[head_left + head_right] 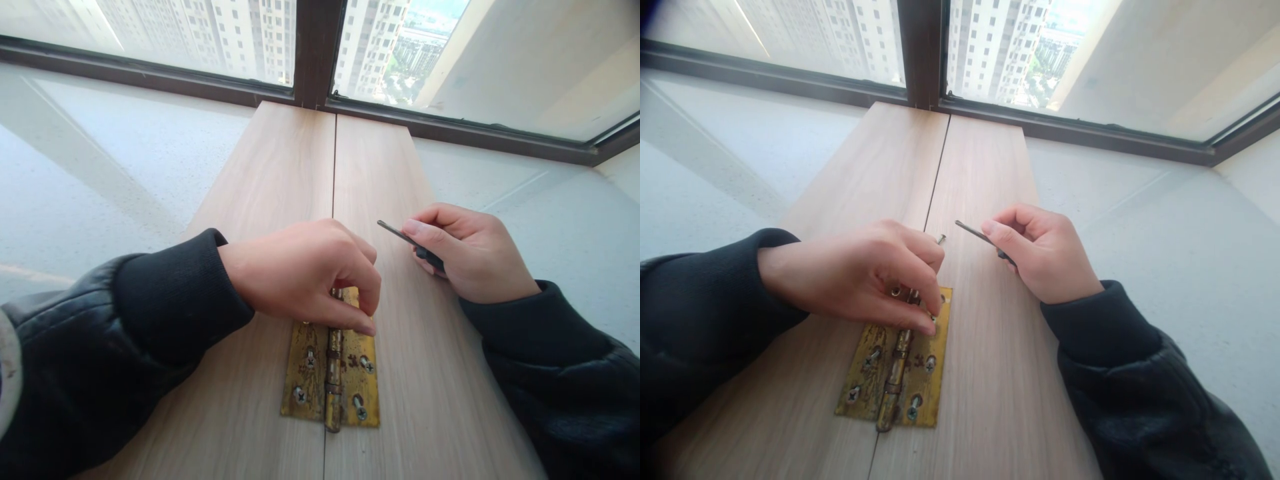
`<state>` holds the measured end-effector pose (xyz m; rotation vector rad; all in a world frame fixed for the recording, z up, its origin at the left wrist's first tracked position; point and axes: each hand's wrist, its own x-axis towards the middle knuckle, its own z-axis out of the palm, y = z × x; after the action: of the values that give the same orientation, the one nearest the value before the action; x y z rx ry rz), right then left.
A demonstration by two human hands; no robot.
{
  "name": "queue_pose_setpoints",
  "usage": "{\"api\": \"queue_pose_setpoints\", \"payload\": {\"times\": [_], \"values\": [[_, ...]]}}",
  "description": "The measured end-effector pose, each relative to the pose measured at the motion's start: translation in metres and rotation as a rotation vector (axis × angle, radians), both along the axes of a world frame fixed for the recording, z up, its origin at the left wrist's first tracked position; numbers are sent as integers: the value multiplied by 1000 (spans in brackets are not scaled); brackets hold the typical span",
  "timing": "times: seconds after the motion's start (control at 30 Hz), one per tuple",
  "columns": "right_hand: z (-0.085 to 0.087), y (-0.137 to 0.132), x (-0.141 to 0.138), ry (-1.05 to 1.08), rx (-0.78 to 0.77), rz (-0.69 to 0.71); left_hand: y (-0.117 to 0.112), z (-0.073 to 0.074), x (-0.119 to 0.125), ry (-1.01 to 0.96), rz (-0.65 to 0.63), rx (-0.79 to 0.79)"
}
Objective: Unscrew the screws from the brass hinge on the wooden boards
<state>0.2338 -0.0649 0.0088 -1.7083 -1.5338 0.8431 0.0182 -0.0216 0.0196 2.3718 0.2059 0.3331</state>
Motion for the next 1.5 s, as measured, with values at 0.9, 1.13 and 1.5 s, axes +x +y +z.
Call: {"api": "queue_pose_setpoints", "payload": {"times": [0.9,1.13,1.5], "values": [[2,1,-2,-37,1,9,-2,4,1,52,-33,-87],[-1,-1,1,-24,6,16,1,0,-2,64,-73,-152],[-4,-3,2,-2,26,-4,1,2,2,94,-114,-137]]}}
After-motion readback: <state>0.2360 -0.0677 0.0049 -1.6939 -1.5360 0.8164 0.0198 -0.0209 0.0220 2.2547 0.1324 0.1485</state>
